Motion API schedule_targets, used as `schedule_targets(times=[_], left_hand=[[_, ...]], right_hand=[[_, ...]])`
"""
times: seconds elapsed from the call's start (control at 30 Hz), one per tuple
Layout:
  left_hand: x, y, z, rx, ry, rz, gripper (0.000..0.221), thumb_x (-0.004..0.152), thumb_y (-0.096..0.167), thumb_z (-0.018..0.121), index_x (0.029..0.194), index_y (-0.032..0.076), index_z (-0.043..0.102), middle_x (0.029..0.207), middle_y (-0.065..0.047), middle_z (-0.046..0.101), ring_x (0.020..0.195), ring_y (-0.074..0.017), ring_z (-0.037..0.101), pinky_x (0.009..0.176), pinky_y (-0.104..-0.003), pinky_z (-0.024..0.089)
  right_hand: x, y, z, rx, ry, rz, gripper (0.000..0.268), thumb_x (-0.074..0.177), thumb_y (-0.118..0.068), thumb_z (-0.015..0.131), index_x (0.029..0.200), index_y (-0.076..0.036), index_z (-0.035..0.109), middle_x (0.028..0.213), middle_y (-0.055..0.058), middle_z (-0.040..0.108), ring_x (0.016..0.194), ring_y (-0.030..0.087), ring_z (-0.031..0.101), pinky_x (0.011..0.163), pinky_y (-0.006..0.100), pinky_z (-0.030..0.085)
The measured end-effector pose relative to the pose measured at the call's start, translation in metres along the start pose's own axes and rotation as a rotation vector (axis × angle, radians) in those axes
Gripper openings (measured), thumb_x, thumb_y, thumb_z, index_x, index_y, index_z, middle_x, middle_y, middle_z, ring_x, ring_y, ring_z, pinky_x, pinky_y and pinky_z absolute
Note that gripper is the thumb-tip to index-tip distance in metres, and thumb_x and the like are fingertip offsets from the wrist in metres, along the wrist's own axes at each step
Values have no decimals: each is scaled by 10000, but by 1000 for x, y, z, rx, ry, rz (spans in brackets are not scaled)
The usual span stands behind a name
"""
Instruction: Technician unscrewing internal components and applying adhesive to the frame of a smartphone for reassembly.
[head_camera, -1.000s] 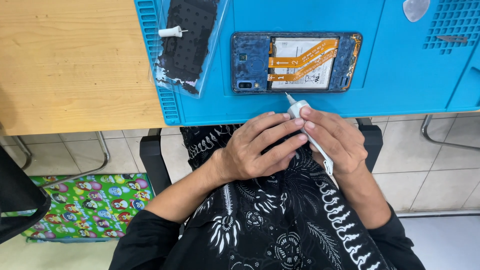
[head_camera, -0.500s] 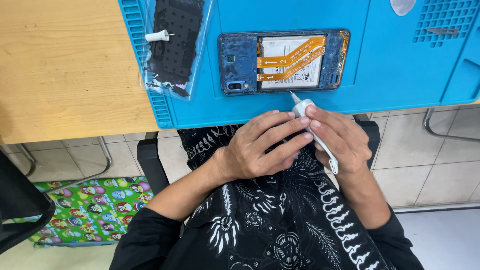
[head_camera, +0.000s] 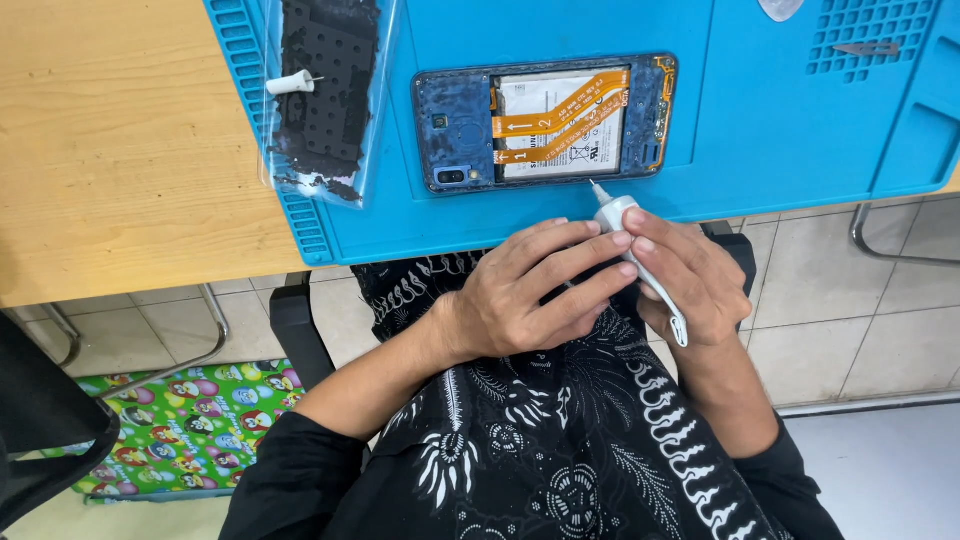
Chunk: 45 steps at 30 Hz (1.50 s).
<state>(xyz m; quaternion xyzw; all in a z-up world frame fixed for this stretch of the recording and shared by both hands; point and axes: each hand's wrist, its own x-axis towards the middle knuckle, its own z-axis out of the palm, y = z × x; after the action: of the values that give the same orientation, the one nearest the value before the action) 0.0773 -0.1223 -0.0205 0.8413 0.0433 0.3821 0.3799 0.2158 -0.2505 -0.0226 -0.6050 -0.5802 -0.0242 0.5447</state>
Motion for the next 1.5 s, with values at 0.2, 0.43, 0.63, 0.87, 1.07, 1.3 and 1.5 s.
schedule_targets(times=[0.2,0.43,0.63,0.87,1.07,1.3,1.5], left_hand=[[1,2,6,-8,-17,5,286,1014,200,620,1275,135,719,1307,-129,710,1151,-315,719,1046,-441,574],[4,3,11,-6,-32,10,289,1025,199,600,1284,136,713,1321,-123,703,1158,-308,718,1051,-436,570],[4,2,16,-23,-63,12,306,1011,192,626,1303,142,704,1342,-121,691,1177,-311,712,1061,-446,569],[5,1,20,-20,-82,32,322,1002,177,641,1318,141,692,1364,-119,678,1191,-308,707,1066,-441,566],[6,2,26,-30,-86,31,322,1007,173,629,1321,141,689,1372,-115,673,1198,-310,707,1065,-440,568],[11,4,29,-43,-92,33,311,1016,174,615,1315,132,690,1382,-116,665,1204,-310,710,1062,-439,571],[9,2,26,-27,-68,37,312,1019,188,606,1312,132,694,1359,-120,682,1188,-314,715,1059,-433,567]], right_hand=[[0,1,-5,-38,18,-4,372,1056,-159,589,1018,190,709,959,432,719,740,501,728,598,528,578],[0,1,-8,-68,37,4,370,1059,-160,589,1000,186,705,949,424,727,737,498,734,583,506,572],[-5,4,-11,-83,68,2,383,1063,-165,586,976,187,711,934,424,731,718,489,733,568,496,566],[-12,7,-15,-103,89,-5,398,1069,-174,582,967,189,709,927,427,730,726,499,735,568,496,565],[-15,12,-17,-108,116,-27,412,1075,-171,573,957,204,700,911,431,728,735,511,740,562,497,563],[-19,12,-23,-146,122,-32,426,1083,-178,569,954,210,689,901,434,727,723,519,738,554,500,563],[-11,11,-15,-117,134,-17,420,1079,-180,573,949,200,697,908,428,729,748,522,745,568,500,569]])
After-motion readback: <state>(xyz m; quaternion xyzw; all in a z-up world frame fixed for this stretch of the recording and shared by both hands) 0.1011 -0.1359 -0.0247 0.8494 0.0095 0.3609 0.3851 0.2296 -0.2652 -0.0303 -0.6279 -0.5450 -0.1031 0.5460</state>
